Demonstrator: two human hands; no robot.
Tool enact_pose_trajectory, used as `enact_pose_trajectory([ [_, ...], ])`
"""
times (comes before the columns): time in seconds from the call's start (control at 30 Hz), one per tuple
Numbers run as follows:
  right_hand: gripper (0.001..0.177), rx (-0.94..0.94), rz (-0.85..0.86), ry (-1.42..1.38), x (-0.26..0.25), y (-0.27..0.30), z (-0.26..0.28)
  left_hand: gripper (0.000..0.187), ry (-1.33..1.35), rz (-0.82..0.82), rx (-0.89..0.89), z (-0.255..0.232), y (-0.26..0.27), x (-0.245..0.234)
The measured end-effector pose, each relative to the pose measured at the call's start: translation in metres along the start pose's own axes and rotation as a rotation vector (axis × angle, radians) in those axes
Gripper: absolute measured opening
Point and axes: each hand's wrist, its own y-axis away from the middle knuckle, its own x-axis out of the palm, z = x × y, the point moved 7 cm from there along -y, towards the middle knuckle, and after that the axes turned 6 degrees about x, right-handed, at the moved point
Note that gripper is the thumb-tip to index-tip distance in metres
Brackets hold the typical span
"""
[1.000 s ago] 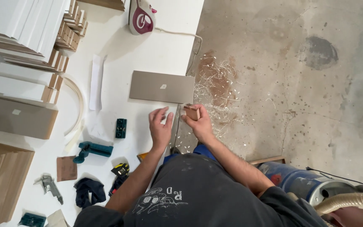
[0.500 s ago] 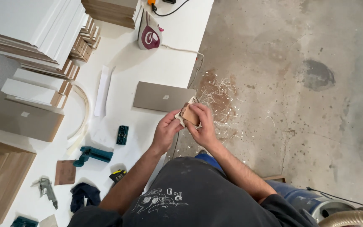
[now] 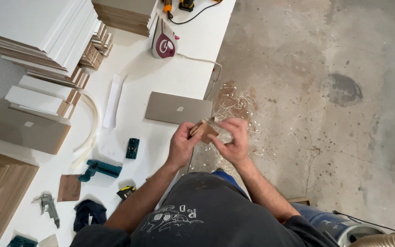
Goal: Trim and sand the edges of wooden panels and apply edge banding using an iron
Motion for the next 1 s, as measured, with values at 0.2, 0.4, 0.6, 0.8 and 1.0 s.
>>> enact_pose_trajectory([
  [0.2,0.083,0.446,0.623,-0.304,0.029,-0.038,0.014,0.019,-0.156,0.007,-0.069,-0.007,-0.004,0.003],
  [0.4,0.07,0.058,0.48,0.278,0.059,0.027,-0.001,0.012,-0.007,-0.292,-0.268,0.093,0.001,-0.003],
  [0.6,0.056,0.183,0.347,0.244,0.058,0.092,-0.054,0.013,-0.102,-0.357,-0.461,0.14,0.027,-0.001],
  [0.8,0.038,0.747,-0.005,-0.058,0.036,0.129,-0.151,0.066,-0.419,0.169,-0.5,0.161,-0.034,0.005],
  [1.0,0.031,0.957,-0.028,-0.163,0.054,0.168,-0.222,0.072,-1.397,0.484,0.016,0.26,-0.177,-0.053],
])
